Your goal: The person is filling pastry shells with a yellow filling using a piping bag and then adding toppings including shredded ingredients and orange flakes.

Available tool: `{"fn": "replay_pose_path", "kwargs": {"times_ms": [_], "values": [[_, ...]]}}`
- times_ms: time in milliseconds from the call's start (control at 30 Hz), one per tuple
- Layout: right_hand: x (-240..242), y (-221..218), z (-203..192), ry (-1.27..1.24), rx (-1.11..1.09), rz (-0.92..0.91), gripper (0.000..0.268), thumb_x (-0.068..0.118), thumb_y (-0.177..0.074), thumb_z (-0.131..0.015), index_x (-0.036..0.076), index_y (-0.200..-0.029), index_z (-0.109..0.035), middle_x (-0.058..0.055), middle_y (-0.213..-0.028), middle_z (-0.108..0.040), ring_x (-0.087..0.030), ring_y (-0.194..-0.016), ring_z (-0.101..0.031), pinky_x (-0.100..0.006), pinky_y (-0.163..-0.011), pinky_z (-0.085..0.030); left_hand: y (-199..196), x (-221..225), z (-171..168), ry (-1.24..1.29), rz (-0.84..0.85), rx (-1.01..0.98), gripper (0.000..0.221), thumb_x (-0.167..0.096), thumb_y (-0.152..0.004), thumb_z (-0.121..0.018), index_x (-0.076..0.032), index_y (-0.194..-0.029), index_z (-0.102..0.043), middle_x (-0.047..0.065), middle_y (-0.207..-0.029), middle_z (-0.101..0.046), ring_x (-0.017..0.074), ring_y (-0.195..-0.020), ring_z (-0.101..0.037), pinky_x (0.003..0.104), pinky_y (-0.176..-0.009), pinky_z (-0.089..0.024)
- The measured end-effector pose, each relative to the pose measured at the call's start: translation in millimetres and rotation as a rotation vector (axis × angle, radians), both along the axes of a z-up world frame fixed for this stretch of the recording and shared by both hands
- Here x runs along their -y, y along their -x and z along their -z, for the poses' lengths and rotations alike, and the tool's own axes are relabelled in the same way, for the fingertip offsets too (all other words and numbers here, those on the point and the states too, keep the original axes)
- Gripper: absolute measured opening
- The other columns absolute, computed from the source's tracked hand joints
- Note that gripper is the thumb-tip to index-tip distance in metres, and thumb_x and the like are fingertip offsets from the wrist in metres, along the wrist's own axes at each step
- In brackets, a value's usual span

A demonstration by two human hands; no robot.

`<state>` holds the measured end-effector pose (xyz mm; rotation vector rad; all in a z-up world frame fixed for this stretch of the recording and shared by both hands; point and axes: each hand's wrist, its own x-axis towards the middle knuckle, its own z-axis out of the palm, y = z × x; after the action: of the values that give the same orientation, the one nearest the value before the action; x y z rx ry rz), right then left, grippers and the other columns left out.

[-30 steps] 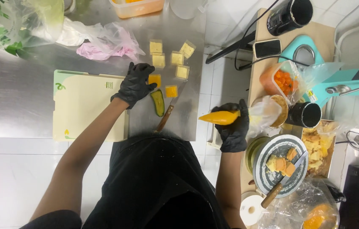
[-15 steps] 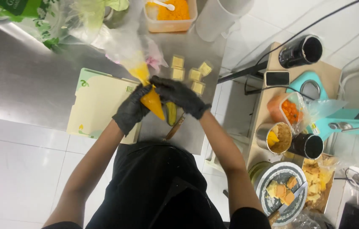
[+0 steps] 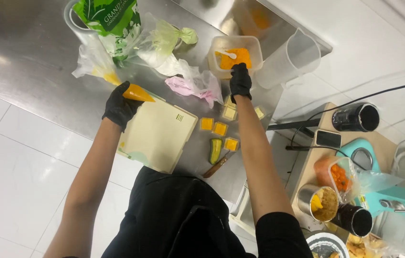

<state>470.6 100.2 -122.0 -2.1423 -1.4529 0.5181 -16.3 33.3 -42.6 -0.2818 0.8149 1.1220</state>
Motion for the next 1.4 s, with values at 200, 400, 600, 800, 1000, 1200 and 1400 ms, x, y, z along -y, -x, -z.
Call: {"fn": "replay_pose_path", "kwargs": {"times_ms": [200, 400, 600, 800, 1000, 1200, 1400], "values": [[34.6, 26.7, -114.8, -0.553, -0.029, -0.188, 0.026, -0.006, -0.095, -0.056, 0.010, -0.111, -0.069, -0.012, -0.107, -0.070, -0.026, -0.097, -0.071, -0.040, -0.084, -0.058, -38.1, -0.1, 71.1, -0.057, -0.062, -0.165, 0.035, -0.014, -0.099, -0.076, -0.009, -0.128, -0.057, 0.011, -0.122, -0.059, 0.0288, -0.108, -0.063, 0.039, -0.100, -0.057], [153.5, 95.9, -240.7, -0.471, 0.435, -0.515, 0.032, -0.002, -0.093, -0.065, 0.010, -0.122, -0.071, -0.014, -0.115, -0.066, -0.033, -0.098, -0.065, -0.044, -0.084, -0.055, -124.7, 44.8, -139.8, -0.457, 0.458, -0.064, 0.070, -0.016, -0.089, -0.071, -0.033, -0.147, -0.038, -0.001, -0.128, -0.062, 0.0197, -0.117, -0.064, 0.041, -0.093, -0.060], [252.8, 138.2, -331.1, -0.146, -0.298, -0.557, 0.034, 0.004, -0.097, -0.068, 0.013, -0.130, -0.069, -0.010, -0.122, -0.069, -0.029, -0.110, -0.072, -0.038, -0.092, -0.060, -135.4, 73.5, -109.4, -0.547, 0.556, 0.145, 0.093, -0.007, -0.087, -0.080, -0.014, -0.165, -0.029, 0.011, -0.138, -0.058, 0.0271, -0.119, -0.063, 0.043, -0.097, -0.060], [253.1, 154.3, -323.4, -0.161, -0.068, -0.519, 0.044, 0.013, -0.088, -0.075, 0.006, -0.130, -0.065, -0.018, -0.120, -0.067, -0.037, -0.101, -0.068, -0.042, -0.085, -0.056, -144.9, 116.4, -144.6, -0.698, 0.926, -0.444, 0.106, -0.008, -0.075, -0.086, -0.009, -0.161, -0.023, 0.011, -0.145, -0.052, 0.0216, -0.122, -0.059, 0.034, -0.098, -0.057], [278.4, 174.2, -270.8, 0.029, -0.046, -0.498, 0.024, 0.021, -0.089, -0.075, 0.008, -0.106, -0.066, -0.014, -0.094, -0.068, -0.036, -0.088, -0.068, -0.045, -0.075, -0.054, -141.4, 127.3, -154.2, -0.767, 1.016, -0.535, 0.104, -0.015, -0.078, -0.089, 0.000, -0.159, -0.025, 0.014, -0.149, -0.051, 0.0221, -0.137, -0.051, 0.035, -0.114, -0.044], [293.2, 175.4, -254.1, 0.181, -0.035, -0.522, 0.020, 0.019, -0.090, -0.071, 0.013, -0.109, -0.067, -0.011, -0.098, -0.069, -0.035, -0.088, -0.068, -0.045, -0.075, -0.055, -134.1, 137.1, -157.8, -0.847, 1.060, -0.582, 0.101, -0.021, -0.078, -0.087, 0.002, -0.157, -0.029, 0.015, -0.151, -0.050, 0.0213, -0.138, -0.049, 0.037, -0.112, -0.046], [304.1, 159.3, -247.6, 0.093, -0.007, -0.769, 0.031, 0.021, -0.088, -0.071, 0.019, -0.119, -0.065, -0.009, -0.109, -0.066, -0.032, -0.095, -0.068, -0.044, -0.078, -0.055, -126.4, 139.9, -166.5, -0.839, 1.147, -0.699, 0.100, -0.018, -0.080, -0.087, 0.001, -0.157, -0.027, 0.017, -0.150, -0.048, 0.0215, -0.138, -0.048, 0.036, -0.113, -0.043]]}}
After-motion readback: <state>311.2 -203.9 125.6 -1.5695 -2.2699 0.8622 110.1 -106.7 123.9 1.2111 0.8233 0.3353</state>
